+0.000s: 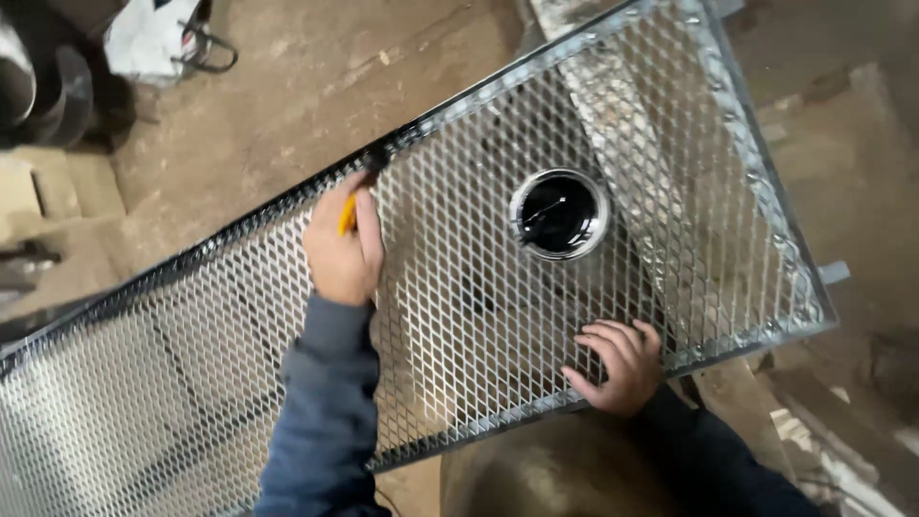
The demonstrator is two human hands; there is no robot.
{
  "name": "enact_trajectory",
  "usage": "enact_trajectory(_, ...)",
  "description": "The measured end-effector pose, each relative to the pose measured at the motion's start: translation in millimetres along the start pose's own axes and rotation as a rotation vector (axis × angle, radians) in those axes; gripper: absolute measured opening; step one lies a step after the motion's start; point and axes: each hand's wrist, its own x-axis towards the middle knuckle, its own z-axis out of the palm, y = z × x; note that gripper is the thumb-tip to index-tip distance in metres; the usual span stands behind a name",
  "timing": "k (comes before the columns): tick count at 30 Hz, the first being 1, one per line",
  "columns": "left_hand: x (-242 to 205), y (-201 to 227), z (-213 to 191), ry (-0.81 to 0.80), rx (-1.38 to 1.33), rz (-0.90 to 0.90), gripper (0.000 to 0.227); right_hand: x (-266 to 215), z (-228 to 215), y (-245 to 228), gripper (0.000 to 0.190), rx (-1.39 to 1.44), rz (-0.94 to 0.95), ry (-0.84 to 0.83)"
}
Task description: Painting the edges of a metal mesh frame with black paint using a small brush.
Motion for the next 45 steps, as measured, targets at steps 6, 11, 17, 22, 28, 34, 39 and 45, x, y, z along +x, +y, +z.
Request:
enact_trajectory(6,-5,103,-12,-0.206,-0.225,0.002,0.021,2,-6,-2,0.047,0.084,0.001,0.037)
enact_trajectory(11,30,134,-5,-0.479,-0.202,0.278,0.017,1,-10,0,0.046,0.105,-0.016,0.012)
enact_trajectory(17,42,119,30,-0.563,-0.116,0.376,0.019,1,-10,-1,0.047,0.108,-0.003,-0.003)
enact_trajectory(22,44,110,51,-0.555,-0.135,0.392,0.02,-2,-8,2,0.048,0.113,0.002,-0.005)
enact_trajectory(28,42,102,65,-0.579,-0.075,0.335,0.018,-4,-5,5,0.049,0.11,-0.007,-0.016)
enact_trajectory(34,40,95,71,-0.591,-0.057,0.336,0.018,-8,1,10,0.048,0.105,-0.027,-0.018)
enact_trajectory(39,42,98,68,-0.602,-0.037,0.321,0.018,-10,4,13,0.049,0.103,-0.057,-0.023)
enact_trajectory(45,40,99,62,-0.499,-0.133,0.388,0.018,-9,2,12,0.048,0.099,-0.053,-0.034)
